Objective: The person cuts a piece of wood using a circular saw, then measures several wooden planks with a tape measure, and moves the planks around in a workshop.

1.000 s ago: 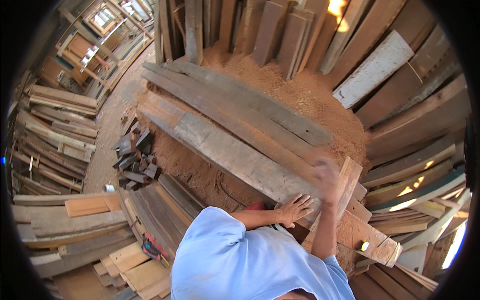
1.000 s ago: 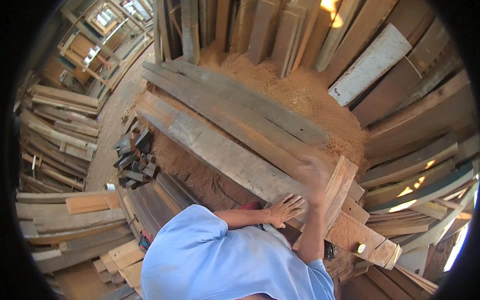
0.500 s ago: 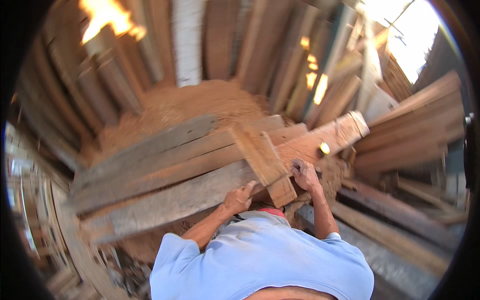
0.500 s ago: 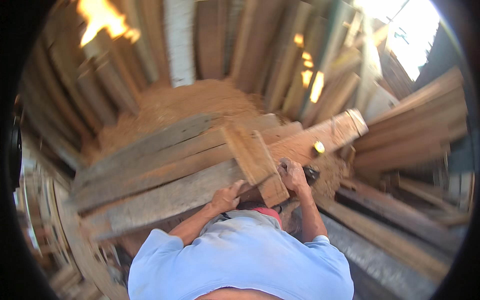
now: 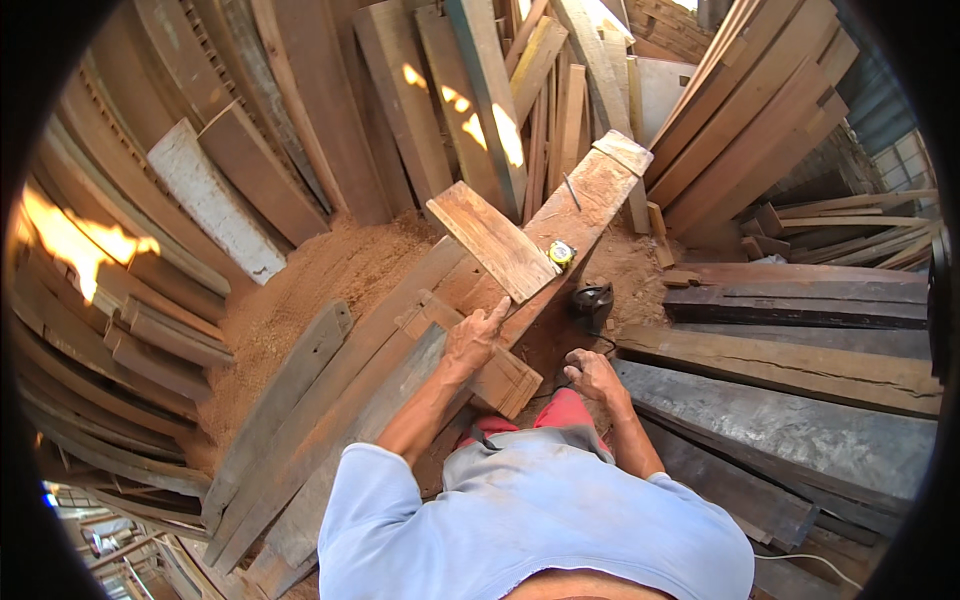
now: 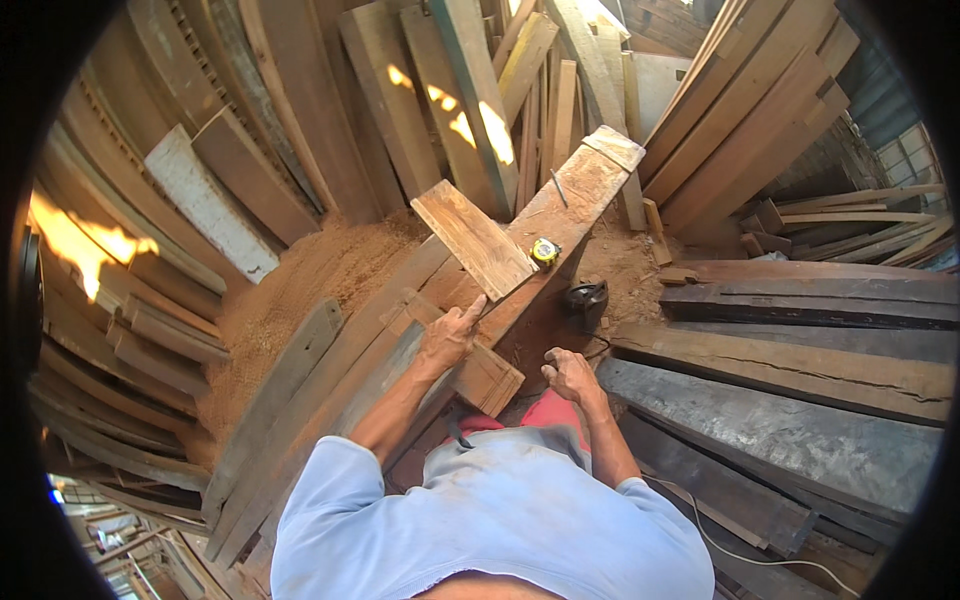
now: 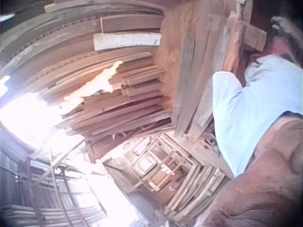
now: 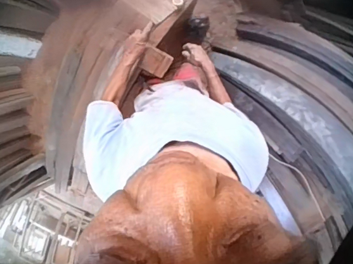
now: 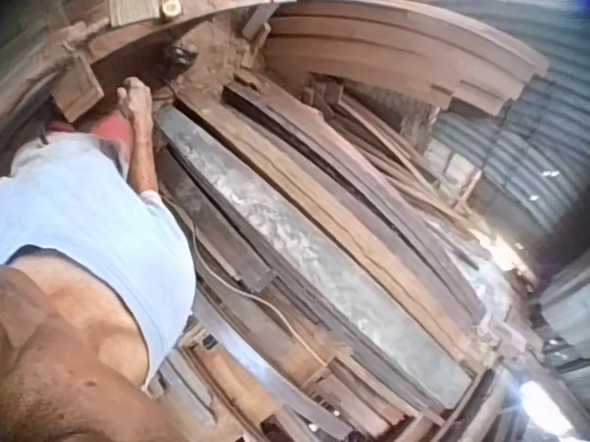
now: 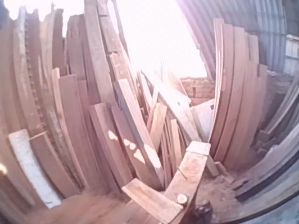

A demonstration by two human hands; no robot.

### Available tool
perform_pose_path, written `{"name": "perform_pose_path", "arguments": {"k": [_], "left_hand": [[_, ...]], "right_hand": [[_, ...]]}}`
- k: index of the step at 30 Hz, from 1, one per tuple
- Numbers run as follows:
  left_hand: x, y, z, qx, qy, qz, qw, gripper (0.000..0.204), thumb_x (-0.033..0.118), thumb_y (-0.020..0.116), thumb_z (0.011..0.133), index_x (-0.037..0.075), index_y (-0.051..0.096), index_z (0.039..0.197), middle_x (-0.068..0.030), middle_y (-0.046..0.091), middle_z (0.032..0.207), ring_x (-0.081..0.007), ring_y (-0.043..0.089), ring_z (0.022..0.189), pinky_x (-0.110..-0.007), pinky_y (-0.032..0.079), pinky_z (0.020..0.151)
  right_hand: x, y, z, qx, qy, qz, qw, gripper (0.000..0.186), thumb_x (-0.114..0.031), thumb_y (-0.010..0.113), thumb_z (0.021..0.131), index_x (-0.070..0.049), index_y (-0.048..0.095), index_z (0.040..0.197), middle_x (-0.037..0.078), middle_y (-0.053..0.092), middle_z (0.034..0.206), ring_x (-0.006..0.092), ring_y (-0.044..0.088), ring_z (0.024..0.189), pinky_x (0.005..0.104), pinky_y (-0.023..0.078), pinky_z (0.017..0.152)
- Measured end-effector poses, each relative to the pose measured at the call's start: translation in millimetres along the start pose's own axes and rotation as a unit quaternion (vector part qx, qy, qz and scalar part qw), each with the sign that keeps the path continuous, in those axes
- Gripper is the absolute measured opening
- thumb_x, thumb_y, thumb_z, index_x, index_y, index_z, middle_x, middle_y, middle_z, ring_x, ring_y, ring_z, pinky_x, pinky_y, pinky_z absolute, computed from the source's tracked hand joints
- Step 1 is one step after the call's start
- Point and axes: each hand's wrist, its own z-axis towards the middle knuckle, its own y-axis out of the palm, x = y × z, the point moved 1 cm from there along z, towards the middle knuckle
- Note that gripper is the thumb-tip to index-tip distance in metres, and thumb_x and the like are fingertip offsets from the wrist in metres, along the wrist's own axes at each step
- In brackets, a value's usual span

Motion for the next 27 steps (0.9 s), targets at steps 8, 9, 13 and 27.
{"name": "perform_pose_path", "arguments": {"k": [8, 9, 13, 27], "left_hand": [[23.8, 107.9, 48.3, -0.028, -0.054, -0.027, 0.998, 0.068, 0.014, 0.064, 0.088, 0.027, 0.043, 0.151, -0.0267, 0.060, 0.088, -0.0479, 0.066, 0.080, -0.057, 0.053, 0.070], [20.7, 119.5, 46.2, -0.027, -0.051, -0.031, 0.998, 0.073, 0.015, 0.067, 0.086, 0.028, 0.039, 0.153, -0.0271, 0.060, 0.089, -0.0480, 0.066, 0.082, -0.057, 0.053, 0.070], [13.2, 149.8, 44.2, -0.154, -0.135, -0.021, 0.979, 0.087, 0.033, 0.075, 0.082, 0.025, 0.031, 0.157, -0.0295, 0.057, 0.116, -0.0488, 0.058, 0.108, -0.057, 0.048, 0.094], [-28.0, 42.8, -94.4, 0.079, -0.064, 0.019, 0.995, 0.086, 0.037, 0.078, 0.078, 0.015, 0.039, 0.152, -0.0318, 0.026, 0.154, -0.0509, 0.031, 0.137, -0.061, 0.027, 0.113]], "right_hand": [[90.3, -43.3, 11.1, 0.066, 0.033, -0.006, 0.997, 0.035, -0.021, 0.065, 0.085, 0.002, 0.071, 0.110, 0.025, 0.069, 0.112, 0.0421, 0.065, 0.109, 0.0464, 0.051, 0.095], [95.0, -46.8, 10.6, 0.047, 0.048, -0.019, 0.998, 0.036, -0.023, 0.065, 0.085, 0.002, 0.070, 0.112, 0.026, 0.069, 0.113, 0.0420, 0.065, 0.110, 0.0468, 0.051, 0.096], [94.8, -40.9, 14.4, 0.025, 0.068, -0.047, 0.996, 0.038, -0.025, 0.065, 0.084, 0.001, 0.071, 0.112, 0.026, 0.069, 0.113, 0.0421, 0.065, 0.110, 0.0475, 0.051, 0.097], [-10.2, 54.4, 26.7, -0.070, 0.029, -0.048, 0.996, 0.039, -0.025, 0.064, 0.086, -0.002, 0.070, 0.118, 0.023, 0.070, 0.116, 0.0401, 0.065, 0.112, 0.0465, 0.052, 0.096]]}}
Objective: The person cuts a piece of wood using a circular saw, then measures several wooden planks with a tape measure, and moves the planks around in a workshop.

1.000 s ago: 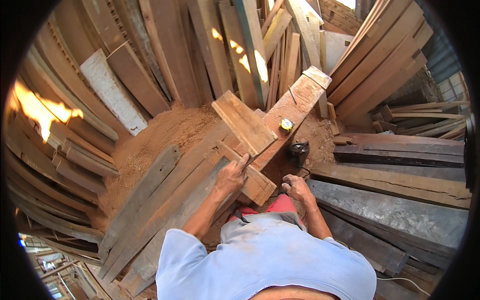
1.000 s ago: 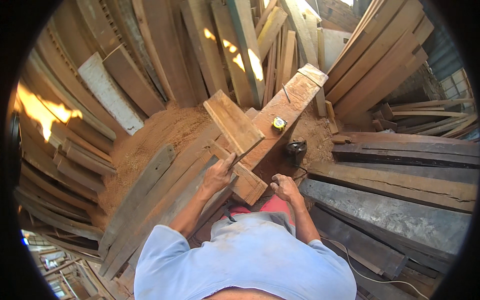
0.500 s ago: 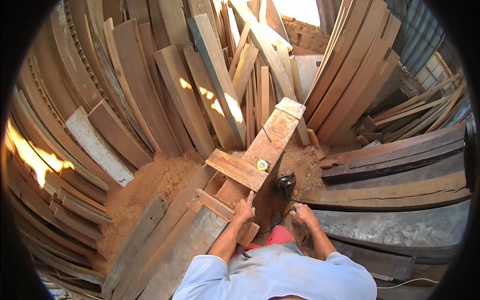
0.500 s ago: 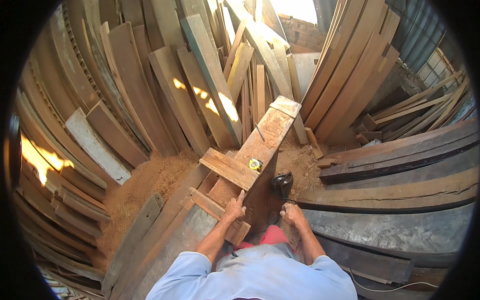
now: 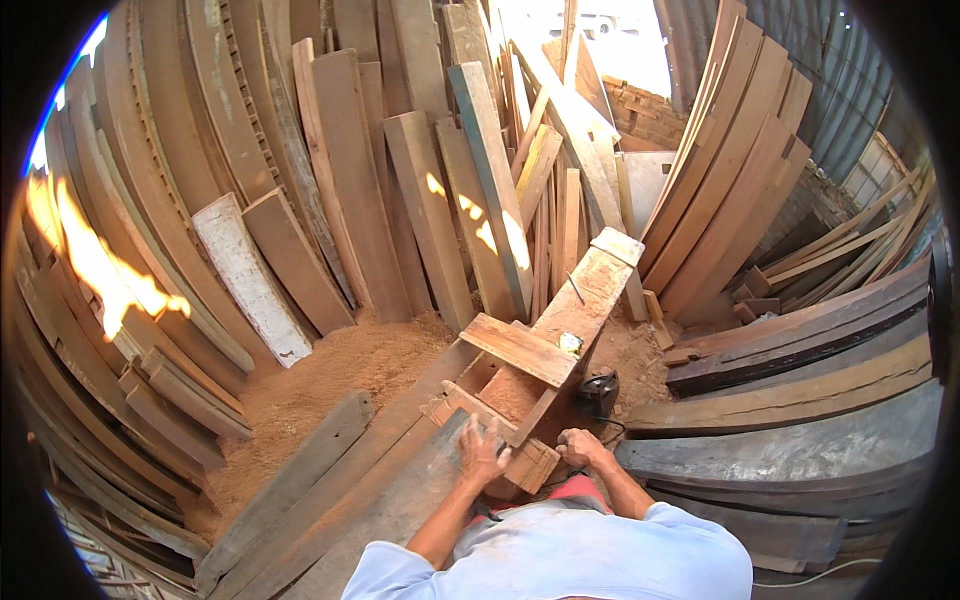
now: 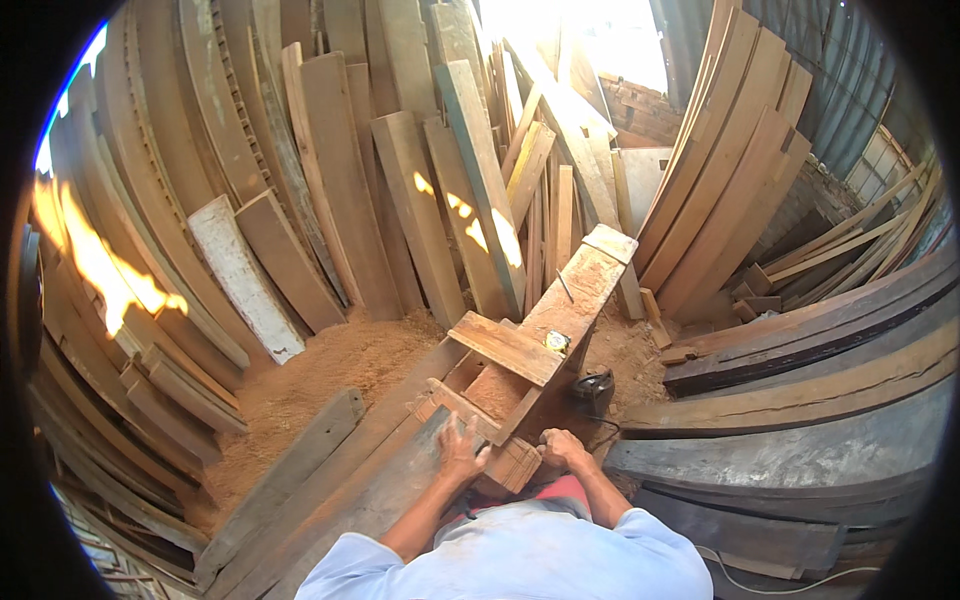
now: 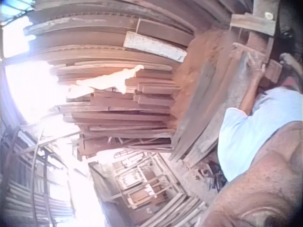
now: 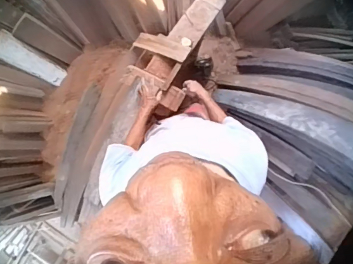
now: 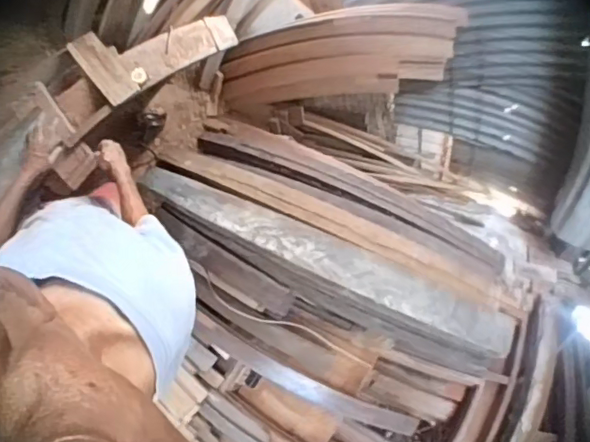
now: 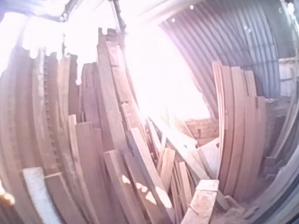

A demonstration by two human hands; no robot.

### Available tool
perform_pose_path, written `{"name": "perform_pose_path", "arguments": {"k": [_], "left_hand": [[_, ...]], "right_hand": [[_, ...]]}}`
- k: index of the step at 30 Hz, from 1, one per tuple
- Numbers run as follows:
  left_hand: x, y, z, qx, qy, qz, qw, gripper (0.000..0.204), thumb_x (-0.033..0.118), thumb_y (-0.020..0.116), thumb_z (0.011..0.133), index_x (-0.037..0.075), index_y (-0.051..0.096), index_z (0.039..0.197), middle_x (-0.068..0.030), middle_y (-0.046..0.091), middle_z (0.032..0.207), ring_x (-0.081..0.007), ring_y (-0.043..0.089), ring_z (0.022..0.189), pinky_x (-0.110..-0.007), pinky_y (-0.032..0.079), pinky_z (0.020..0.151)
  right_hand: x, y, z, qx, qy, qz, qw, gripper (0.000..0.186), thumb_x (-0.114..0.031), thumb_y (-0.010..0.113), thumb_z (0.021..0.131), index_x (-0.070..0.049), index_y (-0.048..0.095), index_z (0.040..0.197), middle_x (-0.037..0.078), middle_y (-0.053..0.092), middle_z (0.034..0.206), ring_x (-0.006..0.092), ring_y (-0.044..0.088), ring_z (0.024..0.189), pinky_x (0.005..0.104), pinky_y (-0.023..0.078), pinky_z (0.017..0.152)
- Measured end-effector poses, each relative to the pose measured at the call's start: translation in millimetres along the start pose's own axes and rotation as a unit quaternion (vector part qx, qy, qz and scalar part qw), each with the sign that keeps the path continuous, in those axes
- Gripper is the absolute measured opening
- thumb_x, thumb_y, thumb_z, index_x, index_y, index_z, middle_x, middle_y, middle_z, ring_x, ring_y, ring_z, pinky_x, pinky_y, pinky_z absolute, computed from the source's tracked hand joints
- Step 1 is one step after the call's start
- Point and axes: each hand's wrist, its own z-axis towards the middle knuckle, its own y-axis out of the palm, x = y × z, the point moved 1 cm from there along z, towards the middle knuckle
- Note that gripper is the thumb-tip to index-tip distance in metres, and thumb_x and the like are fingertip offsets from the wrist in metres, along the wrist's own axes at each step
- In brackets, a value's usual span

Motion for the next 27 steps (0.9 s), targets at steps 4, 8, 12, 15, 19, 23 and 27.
{"name": "perform_pose_path", "arguments": {"k": [4, 8, 12, 15, 19, 23, 27], "left_hand": [[-62.3, -44.7, -80.9, 0.000, -0.130, 0.026, 0.991, 0.092, 0.039, 0.078, 0.077, 0.012, 0.035, 0.153, -0.0318, 0.022, 0.156, -0.0514, 0.030, 0.137, -0.064, 0.026, 0.112], [-114.9, -75.1, -147.8, 0.011, -0.226, 0.066, 0.972, 0.096, 0.043, 0.078, 0.077, 0.010, 0.033, 0.154, -0.0308, 0.020, 0.158, -0.0517, 0.031, 0.135, -0.067, 0.027, 0.109], [-143.1, -82.3, -193.7, 0.031, -0.253, 0.094, 0.962, 0.092, 0.046, 0.073, 0.082, 0.008, 0.031, 0.155, -0.0305, 0.020, 0.158, -0.0499, 0.031, 0.136, -0.065, 0.026, 0.110], [-151.5, -83.2, -232.9, 0.021, -0.310, 0.119, 0.943, 0.084, 0.043, 0.066, 0.088, 0.005, 0.031, 0.155, -0.0299, 0.020, 0.159, -0.0474, 0.027, 0.142, -0.064, 0.021, 0.114], [-147.9, -75.6, -228.4, 0.039, -0.321, 0.116, 0.939, 0.076, 0.042, 0.058, 0.093, 0.007, 0.031, 0.155, -0.0276, 0.024, 0.159, -0.0442, 0.024, 0.146, -0.063, 0.017, 0.117], [-140.5, -84.4, -220.9, 0.049, -0.368, 0.089, 0.924, 0.076, 0.044, 0.061, 0.090, 0.011, 0.036, 0.153, -0.0244, 0.028, 0.159, -0.0427, 0.028, 0.145, -0.062, 0.020, 0.117], [-142.6, -80.7, -213.2, 0.066, -0.361, 0.085, 0.926, 0.076, 0.045, 0.062, 0.089, 0.013, 0.036, 0.154, -0.0241, 0.027, 0.160, -0.0419, 0.027, 0.146, -0.061, 0.019, 0.118]], "right_hand": [[-44.1, 30.9, 5.1, 0.040, -0.038, 0.002, 0.998, 0.040, -0.023, 0.064, 0.085, -0.001, 0.068, 0.118, 0.026, 0.069, 0.112, 0.0417, 0.066, 0.108, 0.0466, 0.053, 0.093], [-61.9, 73.0, 23.7, 0.134, -0.053, -0.005, 0.990, 0.053, -0.035, 0.063, 0.088, -0.009, 0.055, 0.133, 0.031, 0.055, 0.128, 0.0495, 0.055, 0.119, 0.0550, 0.047, 0.101], [-39.3, 129.1, 60.4, 0.124, -0.111, -0.045, 0.985, 0.070, -0.033, 0.067, 0.086, -0.002, 0.043, 0.144, 0.032, 0.054, 0.131, 0.0485, 0.053, 0.120, 0.0545, 0.044, 0.104], [-134.2, 102.8, 10.0, 0.038, -0.001, 0.005, 0.999, 0.082, -0.022, 0.066, 0.089, 0.005, 0.022, 0.152, 0.039, 0.061, 0.117, 0.0518, 0.059, 0.114, 0.0542, 0.048, 0.098], [-124.9, 107.3, 14.5, 0.055, -0.013, -0.008, 0.998, 0.086, -0.025, 0.065, 0.090, 0.007, 0.016, 0.152, 0.040, 0.063, 0.110, 0.0533, 0.061, 0.108, 0.0531, 0.048, 0.096], [-118.1, 99.6, 30.2, 0.016, -0.021, -0.098, 0.995, 0.079, -0.030, 0.064, 0.092, 0.007, 0.024, 0.148, 0.035, 0.066, 0.111, 0.0497, 0.063, 0.109, 0.0524, 0.049, 0.094], [-81.6, 102.9, 56.6, 0.065, -0.117, -0.172, 0.976, 0.048, -0.032, 0.067, 0.091, 0.005, 0.058, 0.119, 0.032, 0.068, 0.110, 0.0467, 0.064, 0.110, 0.0509, 0.052, 0.093]]}}
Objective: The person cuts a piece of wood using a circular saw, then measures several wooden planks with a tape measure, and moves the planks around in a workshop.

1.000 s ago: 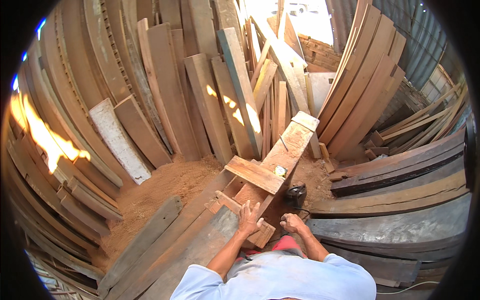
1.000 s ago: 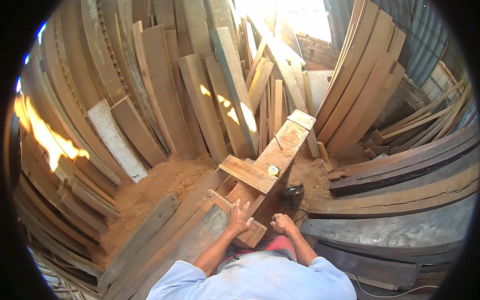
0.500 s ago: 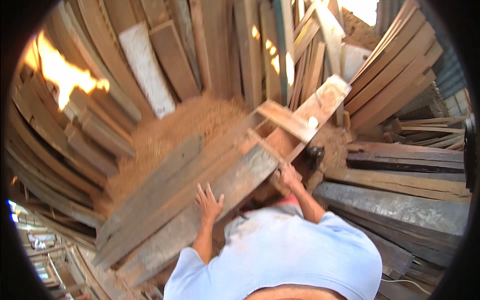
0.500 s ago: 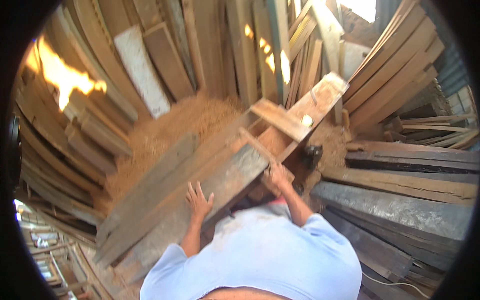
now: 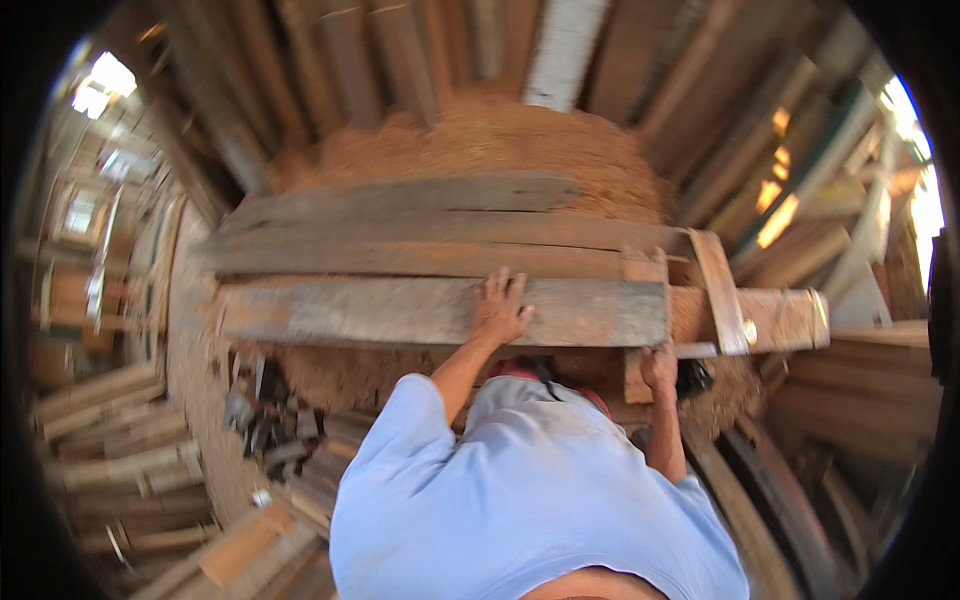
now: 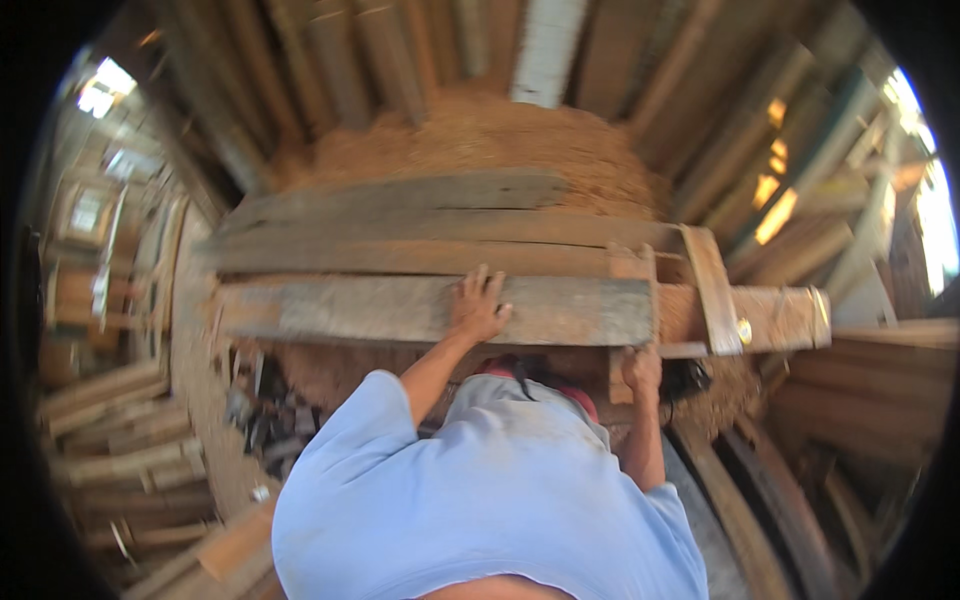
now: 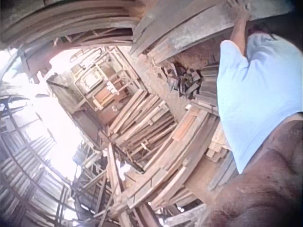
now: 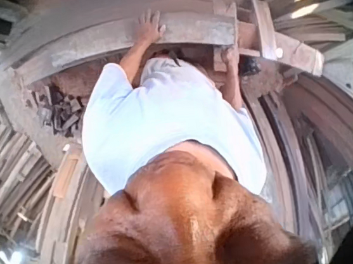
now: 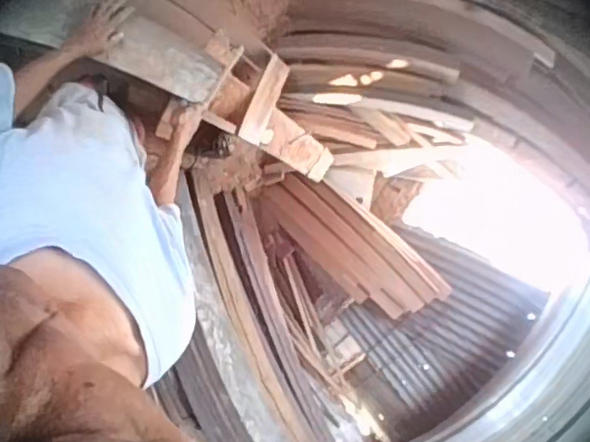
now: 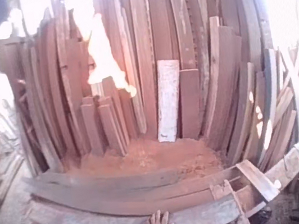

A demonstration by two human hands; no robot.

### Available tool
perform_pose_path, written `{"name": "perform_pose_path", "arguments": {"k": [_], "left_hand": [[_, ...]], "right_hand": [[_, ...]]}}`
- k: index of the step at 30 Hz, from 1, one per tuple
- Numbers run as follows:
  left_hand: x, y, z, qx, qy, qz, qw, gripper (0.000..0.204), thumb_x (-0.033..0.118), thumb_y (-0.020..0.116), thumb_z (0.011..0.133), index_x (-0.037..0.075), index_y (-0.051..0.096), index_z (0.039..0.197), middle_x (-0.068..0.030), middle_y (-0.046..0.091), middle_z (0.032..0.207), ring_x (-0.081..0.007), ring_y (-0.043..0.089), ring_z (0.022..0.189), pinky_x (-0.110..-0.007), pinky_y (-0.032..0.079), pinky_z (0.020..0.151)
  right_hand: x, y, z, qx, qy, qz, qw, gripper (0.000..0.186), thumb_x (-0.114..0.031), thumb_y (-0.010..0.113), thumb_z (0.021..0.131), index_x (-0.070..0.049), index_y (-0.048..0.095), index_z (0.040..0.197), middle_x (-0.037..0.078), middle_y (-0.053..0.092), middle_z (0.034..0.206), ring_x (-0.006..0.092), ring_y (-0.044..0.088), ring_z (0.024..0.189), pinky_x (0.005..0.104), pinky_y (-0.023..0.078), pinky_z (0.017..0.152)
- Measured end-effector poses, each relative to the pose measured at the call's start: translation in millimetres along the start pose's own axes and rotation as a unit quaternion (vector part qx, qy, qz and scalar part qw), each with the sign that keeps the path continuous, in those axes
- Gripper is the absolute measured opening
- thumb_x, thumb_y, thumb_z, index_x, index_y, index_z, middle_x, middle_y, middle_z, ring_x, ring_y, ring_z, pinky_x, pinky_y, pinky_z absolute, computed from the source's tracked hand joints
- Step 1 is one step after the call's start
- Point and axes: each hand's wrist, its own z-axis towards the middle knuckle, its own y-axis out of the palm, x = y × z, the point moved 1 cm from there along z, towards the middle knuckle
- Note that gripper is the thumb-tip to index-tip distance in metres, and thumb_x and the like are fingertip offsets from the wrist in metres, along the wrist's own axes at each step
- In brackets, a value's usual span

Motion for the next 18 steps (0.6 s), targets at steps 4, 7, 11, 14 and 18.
{"name": "perform_pose_path", "arguments": {"k": [4, 7, 11, 14, 18], "left_hand": [[-21.5, 3.2, -18.3, 0.040, -0.024, -0.022, 0.999, 0.076, 0.045, 0.062, 0.089, 0.012, 0.038, 0.153, -0.0261, 0.027, 0.160, -0.0435, 0.024, 0.148, -0.058, 0.017, 0.121], [-21.3, 27.5, -34.2, 0.106, -0.062, -0.010, 0.992, 0.076, 0.044, 0.063, 0.089, 0.012, 0.038, 0.153, -0.0274, 0.026, 0.160, -0.0454, 0.020, 0.149, -0.057, 0.016, 0.122], [34.7, 31.4, -43.9, 0.056, -0.081, -0.029, 0.995, 0.079, 0.046, 0.065, 0.088, 0.011, 0.038, 0.153, -0.0284, 0.027, 0.159, -0.0471, 0.020, 0.150, -0.058, 0.015, 0.122], [50.2, 40.3, -69.0, 0.063, -0.049, -0.026, 0.996, 0.082, 0.047, 0.065, 0.087, 0.010, 0.036, 0.155, -0.0303, 0.028, 0.159, -0.0476, 0.020, 0.149, -0.061, 0.015, 0.120], [45.2, 25.1, -91.3, -0.015, -0.065, 0.004, 0.998, 0.084, 0.045, 0.065, 0.088, 0.011, 0.032, 0.157, -0.0342, 0.018, 0.160, -0.0491, 0.013, 0.151, -0.059, 0.010, 0.122]], "right_hand": [[-40.5, -22.6, -2.1, -0.067, 0.007, -0.021, 0.997, 0.040, -0.025, 0.065, 0.089, 0.007, 0.064, 0.113, 0.033, 0.066, 0.115, 0.0459, 0.063, 0.113, 0.0510, 0.050, 0.095], [-33.6, -13.8, 8.8, -0.104, -0.029, -0.027, 0.994, 0.040, -0.025, 0.064, 0.089, 0.007, 0.066, 0.112, 0.033, 0.066, 0.116, 0.0468, 0.063, 0.113, 0.0517, 0.050, 0.094], [6.4, -7.4, 25.7, -0.053, -0.185, -0.014, 0.981, 0.045, -0.033, 0.071, 0.084, -0.001, 0.068, 0.115, 0.027, 0.068, 0.112, 0.0466, 0.063, 0.107, 0.0515, 0.052, 0.091], [37.7, 15.6, 48.1, -0.034, -0.172, 0.047, 0.983, 0.038, -0.029, 0.068, 0.085, 0.000, 0.070, 0.109, 0.032, 0.068, 0.107, 0.0477, 0.064, 0.103, 0.0510, 0.053, 0.090], [10.1, -40.9, 13.0, -0.100, -0.005, 0.028, 0.995, 0.035, -0.028, 0.064, 0.088, -0.003, 0.068, 0.112, 0.030, 0.068, 0.109, 0.0442, 0.065, 0.108, 0.0506, 0.053, 0.090]]}}
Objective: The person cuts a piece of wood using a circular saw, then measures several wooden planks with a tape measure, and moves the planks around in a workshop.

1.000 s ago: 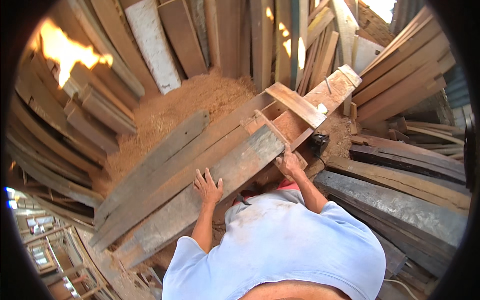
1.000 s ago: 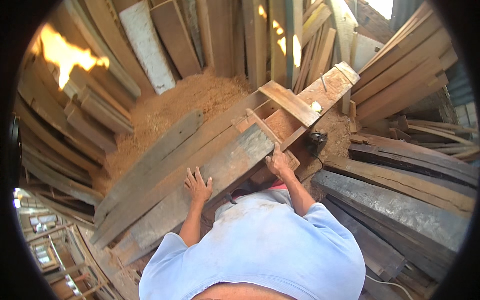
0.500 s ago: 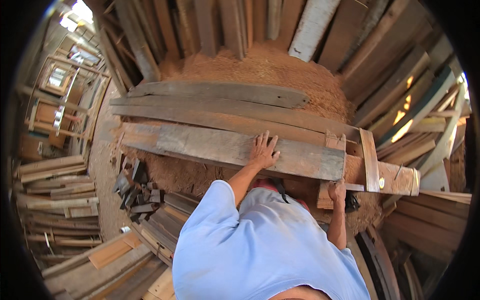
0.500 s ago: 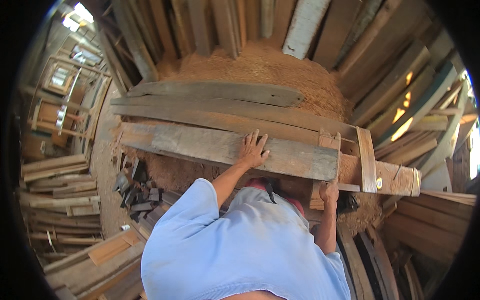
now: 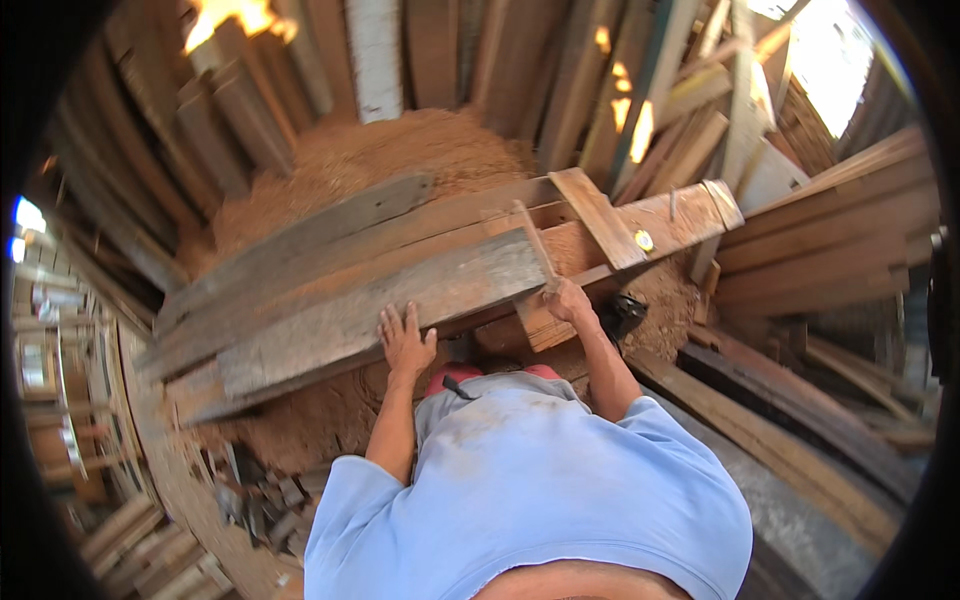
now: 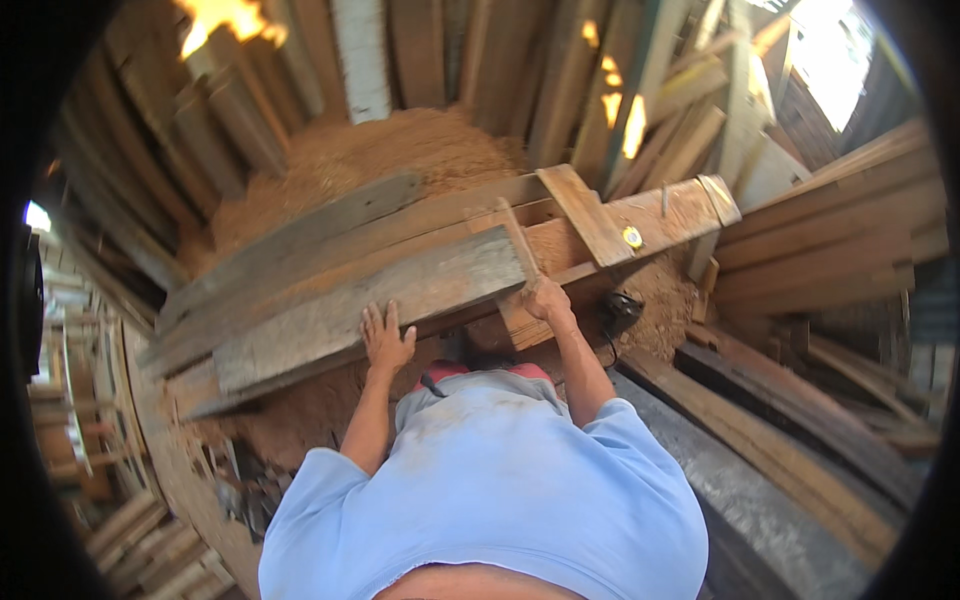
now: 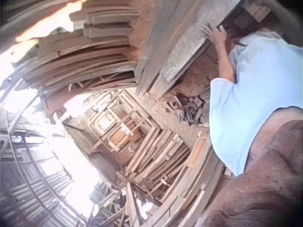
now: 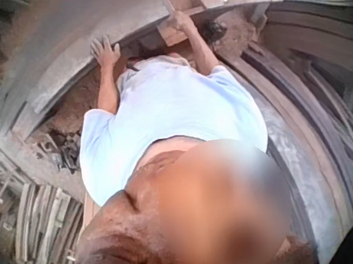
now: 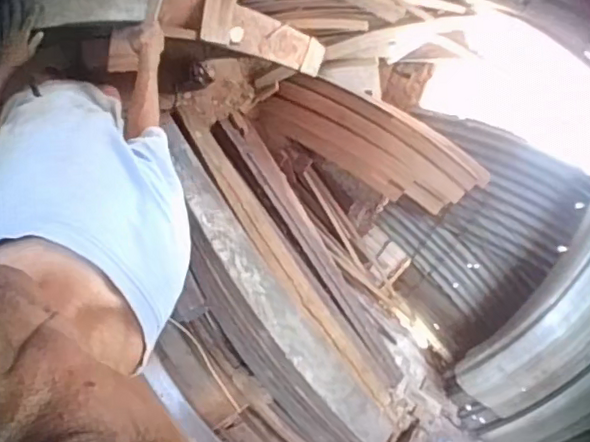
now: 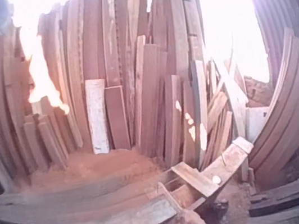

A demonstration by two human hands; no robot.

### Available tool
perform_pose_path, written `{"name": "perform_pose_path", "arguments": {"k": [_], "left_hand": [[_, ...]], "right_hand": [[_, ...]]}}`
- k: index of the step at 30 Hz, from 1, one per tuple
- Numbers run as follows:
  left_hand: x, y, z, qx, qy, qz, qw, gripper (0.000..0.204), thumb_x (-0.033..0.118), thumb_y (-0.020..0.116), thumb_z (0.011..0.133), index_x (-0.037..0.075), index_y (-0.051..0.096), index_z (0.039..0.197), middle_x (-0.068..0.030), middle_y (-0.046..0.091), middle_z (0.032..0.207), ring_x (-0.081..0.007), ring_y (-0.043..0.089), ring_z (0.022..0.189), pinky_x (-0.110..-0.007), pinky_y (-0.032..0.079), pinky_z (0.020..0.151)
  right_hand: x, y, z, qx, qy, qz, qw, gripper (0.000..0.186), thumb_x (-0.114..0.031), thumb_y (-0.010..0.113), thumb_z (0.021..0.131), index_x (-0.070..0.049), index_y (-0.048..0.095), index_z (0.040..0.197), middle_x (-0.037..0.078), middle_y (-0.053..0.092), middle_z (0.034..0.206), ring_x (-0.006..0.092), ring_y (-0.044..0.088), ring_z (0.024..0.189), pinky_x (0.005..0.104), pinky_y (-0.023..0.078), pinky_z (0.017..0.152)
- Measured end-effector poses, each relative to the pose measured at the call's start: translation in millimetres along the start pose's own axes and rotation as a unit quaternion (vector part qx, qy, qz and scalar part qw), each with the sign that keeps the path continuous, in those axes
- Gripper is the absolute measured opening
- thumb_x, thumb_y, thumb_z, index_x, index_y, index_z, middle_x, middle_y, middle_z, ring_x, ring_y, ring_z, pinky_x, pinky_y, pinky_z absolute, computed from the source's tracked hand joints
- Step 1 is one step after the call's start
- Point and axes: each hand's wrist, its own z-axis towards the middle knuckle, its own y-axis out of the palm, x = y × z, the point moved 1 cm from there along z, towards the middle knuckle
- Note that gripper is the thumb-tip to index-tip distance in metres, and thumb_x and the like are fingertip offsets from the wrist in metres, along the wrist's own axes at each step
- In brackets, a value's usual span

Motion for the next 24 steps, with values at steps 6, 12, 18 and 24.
{"name": "perform_pose_path", "arguments": {"k": [6, 12, 18, 24], "left_hand": [[50.2, -18.6, 28.2, -0.083, 0.023, 0.046, 0.995, 0.091, 0.049, 0.064, 0.088, 0.007, 0.025, 0.158, -0.0353, 0.013, 0.161, -0.0483, 0.009, 0.152, -0.059, 0.006, 0.122], [152.0, -6.5, 60.8, -0.169, 0.146, 0.057, 0.973, 0.098, 0.054, 0.068, 0.085, 0.007, 0.023, 0.159, -0.0329, 0.013, 0.163, -0.0500, 0.008, 0.152, -0.063, 0.009, 0.120], [185.5, 16.8, 73.2, -0.212, 0.098, 0.086, 0.969, 0.102, 0.044, 0.071, 0.087, 0.005, 0.012, 0.161, -0.0425, 0.003, 0.158, -0.0604, 0.001, 0.147, -0.065, 0.007, 0.120], [193.3, -0.5, 79.5, -0.273, 0.099, 0.098, 0.952, 0.105, 0.041, 0.073, 0.087, 0.005, 0.008, 0.161, -0.0426, 0.001, 0.158, -0.0606, 0.001, 0.147, -0.065, 0.006, 0.120]], "right_hand": [[49.8, -68.1, -49.9, 0.085, 0.140, 0.088, 0.983, 0.053, -0.029, 0.063, 0.089, -0.004, 0.054, 0.135, 0.030, 0.064, 0.123, 0.0450, 0.062, 0.118, 0.0505, 0.050, 0.099], [149.5, -84.9, 17.2, 0.246, 0.079, 0.089, 0.962, 0.047, -0.025, 0.066, 0.085, 0.000, 0.059, 0.125, 0.028, 0.067, 0.118, 0.0457, 0.063, 0.113, 0.0499, 0.051, 0.095], [212.5, -123.6, 82.5, 0.191, 0.171, -0.031, 0.966, 0.069, -0.052, 0.064, 0.091, -0.004, 0.056, 0.140, 0.023, 0.060, 0.137, 0.0372, 0.057, 0.128, 0.0434, 0.045, 0.106], [267.2, -127.0, 157.3, 0.142, 0.231, -0.013, 0.962, 0.078, -0.060, 0.064, 0.087, -0.006, 0.056, 0.142, 0.022, 0.056, 0.143, 0.0350, 0.053, 0.134, 0.0413, 0.042, 0.109]]}}
